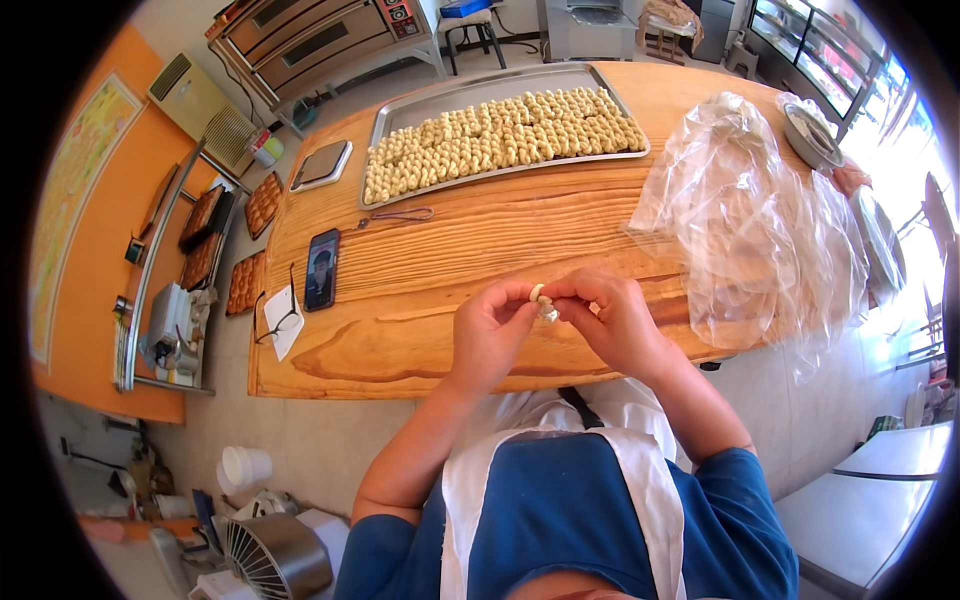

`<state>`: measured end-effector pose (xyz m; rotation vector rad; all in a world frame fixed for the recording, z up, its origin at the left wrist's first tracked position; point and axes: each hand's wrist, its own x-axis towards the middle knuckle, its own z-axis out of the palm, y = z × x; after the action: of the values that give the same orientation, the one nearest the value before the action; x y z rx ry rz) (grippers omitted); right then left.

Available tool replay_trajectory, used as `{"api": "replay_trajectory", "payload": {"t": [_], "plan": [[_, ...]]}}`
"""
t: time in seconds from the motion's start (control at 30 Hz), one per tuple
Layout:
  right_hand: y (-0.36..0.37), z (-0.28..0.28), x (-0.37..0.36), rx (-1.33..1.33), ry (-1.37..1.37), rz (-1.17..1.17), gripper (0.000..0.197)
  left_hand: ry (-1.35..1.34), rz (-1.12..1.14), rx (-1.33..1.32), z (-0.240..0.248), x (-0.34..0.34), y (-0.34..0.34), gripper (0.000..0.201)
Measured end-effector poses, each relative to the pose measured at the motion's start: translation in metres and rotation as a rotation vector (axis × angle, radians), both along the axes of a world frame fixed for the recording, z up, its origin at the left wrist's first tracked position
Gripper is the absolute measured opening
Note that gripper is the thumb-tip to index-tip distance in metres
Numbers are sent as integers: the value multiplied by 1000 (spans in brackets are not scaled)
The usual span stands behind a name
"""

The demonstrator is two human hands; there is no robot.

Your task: The person rolls out long strips of dough by hand, twists them into a braided pattern, and places the shaped pastries onto a metal tray.

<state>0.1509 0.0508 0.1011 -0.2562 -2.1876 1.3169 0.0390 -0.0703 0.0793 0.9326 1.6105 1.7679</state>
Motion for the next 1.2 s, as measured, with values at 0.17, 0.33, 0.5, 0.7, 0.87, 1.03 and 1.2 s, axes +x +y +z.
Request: {"api": "replay_trajectory", "payload": {"t": [0.17, 0.33, 0.5, 0.7, 0.87, 1.03, 1.2], "plan": [[6, -5, -3, -59, -68, -26, 9, 45, -22, -2, 4, 4, -1, 14], [5, -9, -7, -289, -84, 109, 10, 270, 61, -3, 2, 5, 1, 10], [-6, -13, -10, 79, -38, -178, 12, 410, 105, -18, 9, 11, 3, 5], [-8, -4, -6, -8, 20, -14, 8, 35, 37, -43, -11, -2, 0, 10], [3, -15, 1, -650, 42, 174, 14, -428, -445, 46, -17, -4, -9, 34], [13, -13, 0, -656, 153, 24, 17, -745, -555, 42, -36, -10, -25, 46], [17, -7, 8, -638, -19, -61, 15, -677, -338, 39, -35, -14, -24, 38]]}}
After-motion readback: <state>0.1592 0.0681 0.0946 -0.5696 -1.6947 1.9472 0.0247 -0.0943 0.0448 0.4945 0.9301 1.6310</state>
